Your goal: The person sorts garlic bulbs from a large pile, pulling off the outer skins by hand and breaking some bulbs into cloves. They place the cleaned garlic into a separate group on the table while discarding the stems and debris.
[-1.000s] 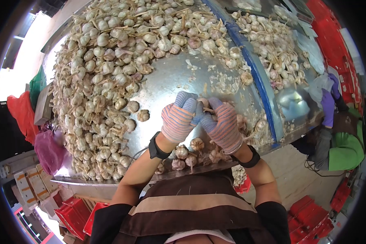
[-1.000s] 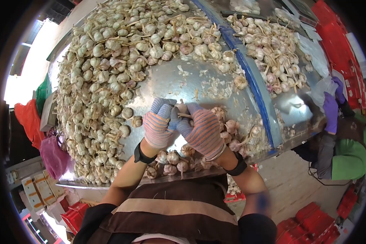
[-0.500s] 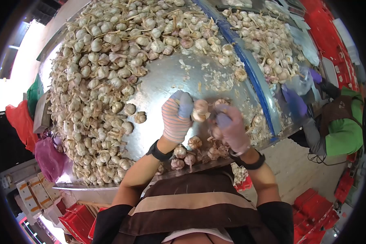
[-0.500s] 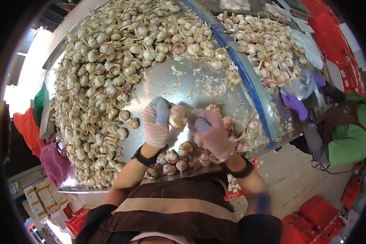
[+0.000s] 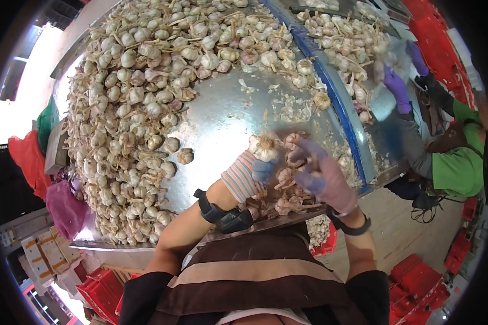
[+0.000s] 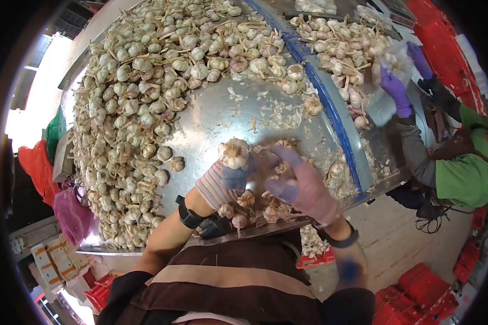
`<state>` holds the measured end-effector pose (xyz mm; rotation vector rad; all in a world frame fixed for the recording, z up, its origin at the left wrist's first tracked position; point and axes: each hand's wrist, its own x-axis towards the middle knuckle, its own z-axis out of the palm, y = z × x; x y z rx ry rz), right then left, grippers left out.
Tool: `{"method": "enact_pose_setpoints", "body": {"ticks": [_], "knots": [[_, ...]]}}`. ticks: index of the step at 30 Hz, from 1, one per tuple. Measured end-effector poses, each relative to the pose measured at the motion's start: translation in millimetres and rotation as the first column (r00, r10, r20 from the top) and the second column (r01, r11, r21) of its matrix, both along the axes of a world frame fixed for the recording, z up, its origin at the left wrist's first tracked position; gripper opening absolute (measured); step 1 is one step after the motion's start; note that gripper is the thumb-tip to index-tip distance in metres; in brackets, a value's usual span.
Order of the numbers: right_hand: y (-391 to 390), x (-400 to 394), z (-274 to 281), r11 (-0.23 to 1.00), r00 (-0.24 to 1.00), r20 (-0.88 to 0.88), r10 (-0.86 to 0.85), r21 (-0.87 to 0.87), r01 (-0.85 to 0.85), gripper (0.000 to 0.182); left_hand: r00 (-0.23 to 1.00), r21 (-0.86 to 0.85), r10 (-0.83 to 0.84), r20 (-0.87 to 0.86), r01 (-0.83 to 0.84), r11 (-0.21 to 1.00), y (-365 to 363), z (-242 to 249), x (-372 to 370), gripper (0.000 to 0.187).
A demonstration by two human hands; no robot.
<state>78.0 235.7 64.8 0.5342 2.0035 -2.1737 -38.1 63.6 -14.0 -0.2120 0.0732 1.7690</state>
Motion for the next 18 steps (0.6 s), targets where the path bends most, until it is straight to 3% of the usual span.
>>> {"method": "enact_pose_setpoints", "body": {"ticks": [2, 5, 8, 9, 10, 11, 13, 14, 15, 16, 18], "knots": [[-9, -18, -17, 0.999, 0.977, -0.211, 0.002, 0.044, 0.007, 0.059, 0.915, -0.107, 0.023, -0.403, -0.072, 0.992, 1, -16, 8, 0.023], [-8, -38, -41, 0.976, 0.945, -0.281, 0.167, 0.185, -0.118, 0.052, 0.511, -0.185, -0.039, -0.858, -0.239, 0.953, 8, -43, 14, 0.025], [16, -52, -46, 0.851, 0.892, -0.226, 0.393, 0.458, -0.259, 0.050, 0.701, -0.610, -0.385, -0.600, -0.090, 0.787, 14, 5, -1, 0.025], [27, -58, -60, 0.868, 0.861, -0.415, 0.293, 0.493, -0.057, 0.041, 0.562, -0.604, -0.442, -0.699, -0.134, 0.785, 14, -3, -4, 0.026], [51, -67, -78, 0.939, 0.908, -0.366, 0.205, 0.335, -0.077, 0.030, 0.405, -0.592, -0.490, -0.772, -0.178, 0.786, 15, -11, -6, 0.027], [77, -74, -71, 0.908, 0.940, -0.329, 0.093, 0.414, 0.055, 0.025, 0.333, -0.688, -0.612, -0.717, -0.202, 0.697, 18, -18, -9, 0.029], [131, -88, -57, 0.790, 0.956, -0.249, -0.156, 0.549, 0.272, 0.016, -0.046, -0.584, -0.660, -0.750, -0.424, 0.693, 21, -39, -21, 0.030], [168, -95, -59, 0.539, 0.962, -0.208, -0.177, 0.798, 0.271, 0.032, -0.234, -0.497, -0.671, -0.704, -0.512, 0.700, 23, -45, -25, 0.030], [198, -99, -61, 0.522, 0.937, -0.203, -0.284, 0.787, 0.329, 0.039, -0.193, -0.515, -0.704, -0.684, -0.556, 0.653, 30, -41, -25, 0.033], [220, -102, -64, 0.498, 0.900, -0.197, -0.388, 0.777, 0.384, 0.046, -0.239, -0.510, -0.695, -0.679, -0.527, 0.680, 38, -45, -26, 0.036], [246, -107, -75, 0.050, 0.885, -0.290, -0.365, 0.943, 0.329, 0.050, -0.326, -0.502, -0.670, -0.667, -0.467, 0.728, 56, -56, -26, 0.043]]}}
